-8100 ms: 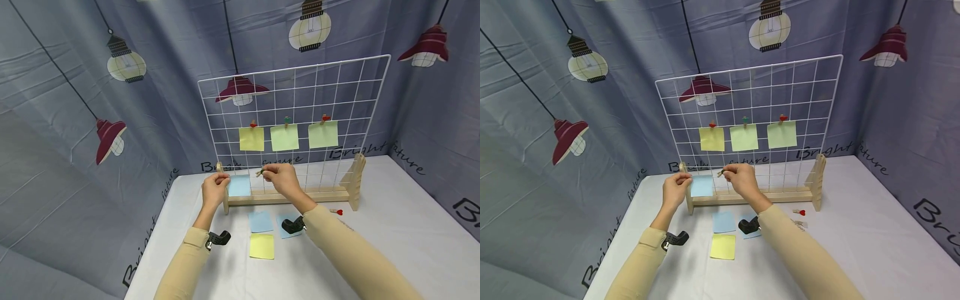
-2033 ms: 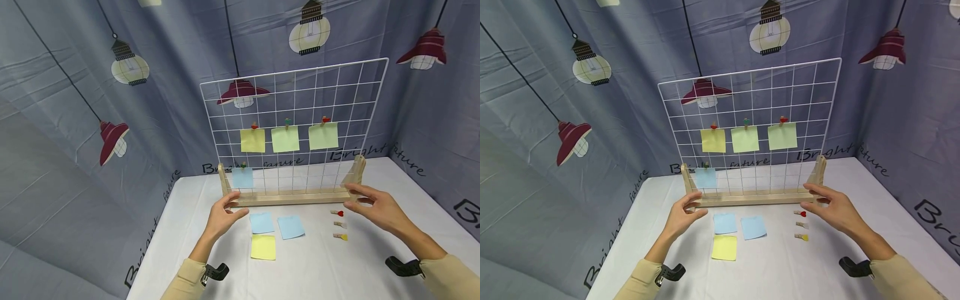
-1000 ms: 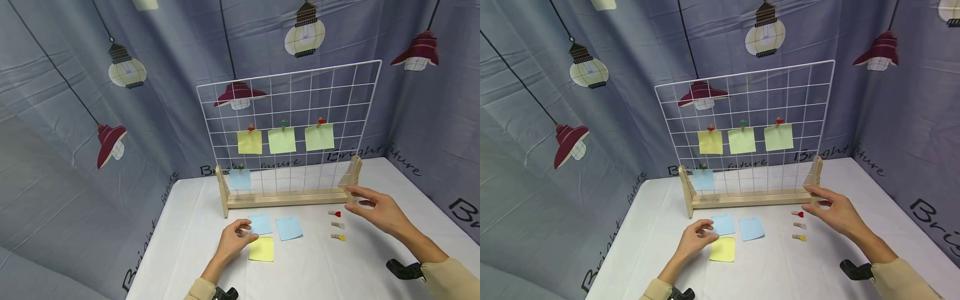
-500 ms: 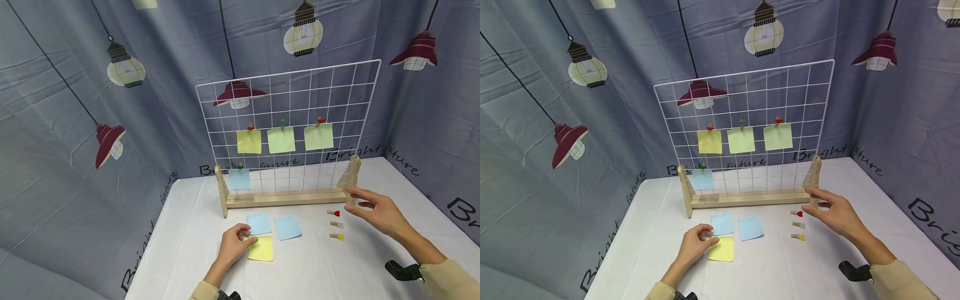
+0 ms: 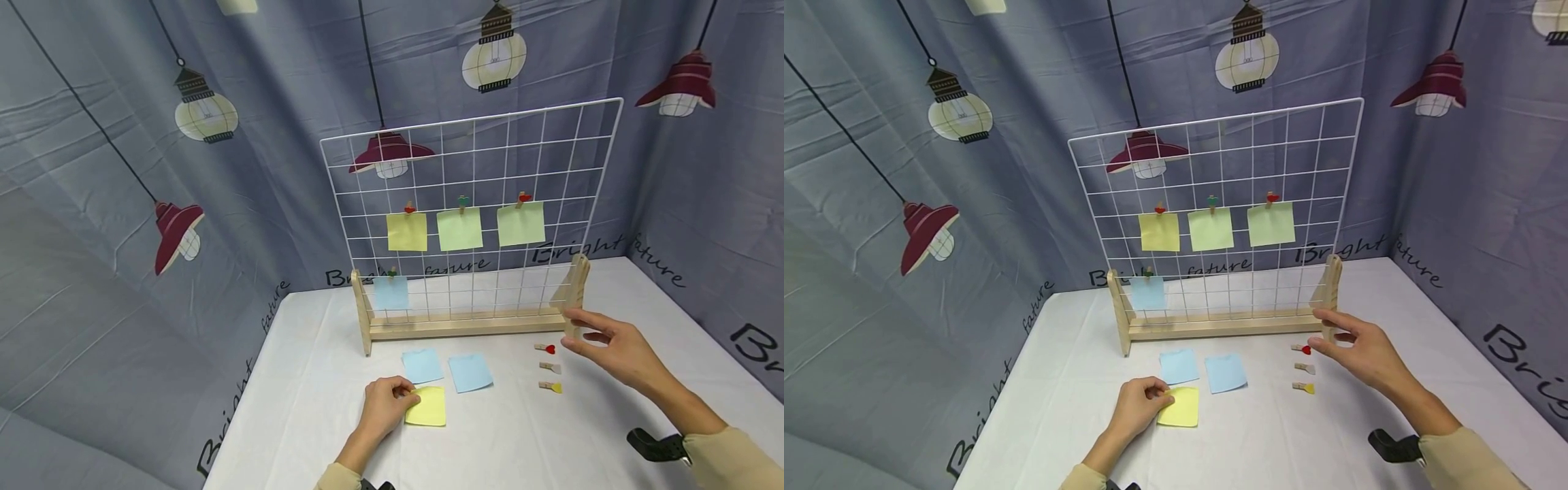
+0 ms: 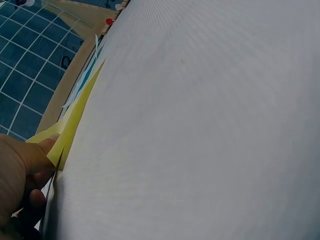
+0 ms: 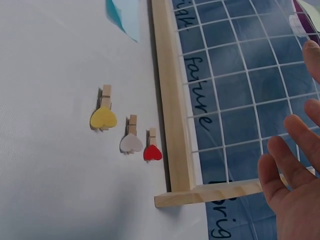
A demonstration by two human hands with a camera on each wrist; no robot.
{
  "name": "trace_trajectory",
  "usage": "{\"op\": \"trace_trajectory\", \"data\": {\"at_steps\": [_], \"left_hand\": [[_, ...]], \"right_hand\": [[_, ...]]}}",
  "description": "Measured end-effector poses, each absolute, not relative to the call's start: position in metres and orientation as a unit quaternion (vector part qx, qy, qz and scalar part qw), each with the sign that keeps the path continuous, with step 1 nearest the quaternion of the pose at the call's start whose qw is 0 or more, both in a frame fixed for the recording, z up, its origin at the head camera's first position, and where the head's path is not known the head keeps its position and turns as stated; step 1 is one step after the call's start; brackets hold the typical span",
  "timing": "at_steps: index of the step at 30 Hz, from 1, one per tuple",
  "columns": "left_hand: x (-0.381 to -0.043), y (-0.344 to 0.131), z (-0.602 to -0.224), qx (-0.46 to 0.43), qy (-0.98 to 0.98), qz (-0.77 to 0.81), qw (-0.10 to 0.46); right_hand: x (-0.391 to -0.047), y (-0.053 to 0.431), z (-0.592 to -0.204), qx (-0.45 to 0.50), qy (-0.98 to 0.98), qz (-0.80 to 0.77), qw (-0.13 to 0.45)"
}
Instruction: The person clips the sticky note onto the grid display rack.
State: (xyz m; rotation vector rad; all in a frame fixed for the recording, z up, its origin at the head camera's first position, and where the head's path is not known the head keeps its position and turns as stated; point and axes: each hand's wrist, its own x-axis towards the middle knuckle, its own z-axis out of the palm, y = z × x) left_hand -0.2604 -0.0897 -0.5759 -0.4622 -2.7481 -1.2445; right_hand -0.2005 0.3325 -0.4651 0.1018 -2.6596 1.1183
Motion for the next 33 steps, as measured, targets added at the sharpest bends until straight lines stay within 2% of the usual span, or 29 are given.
{"op": "trace_trajectory", "data": {"at_steps": [8,17,25,33], "left_hand": [[-0.261,-0.091,-0.576,-0.147,-0.891,-0.428,0.038],[-0.268,-0.094,-0.556,-0.131,-0.879,-0.458,0.018],[-0.275,-0.095,-0.535,-0.165,-0.872,-0.457,0.055],[-0.281,-0.096,-0.508,-0.162,-0.866,-0.467,0.074]], "right_hand": [[-0.202,0.330,-0.466,0.042,-0.911,0.387,0.132],[-0.202,0.329,-0.466,0.037,-0.913,0.387,0.127],[-0.203,0.329,-0.472,0.033,-0.914,0.386,0.117],[-0.203,0.327,-0.478,0.029,-0.916,0.387,0.100]]}}
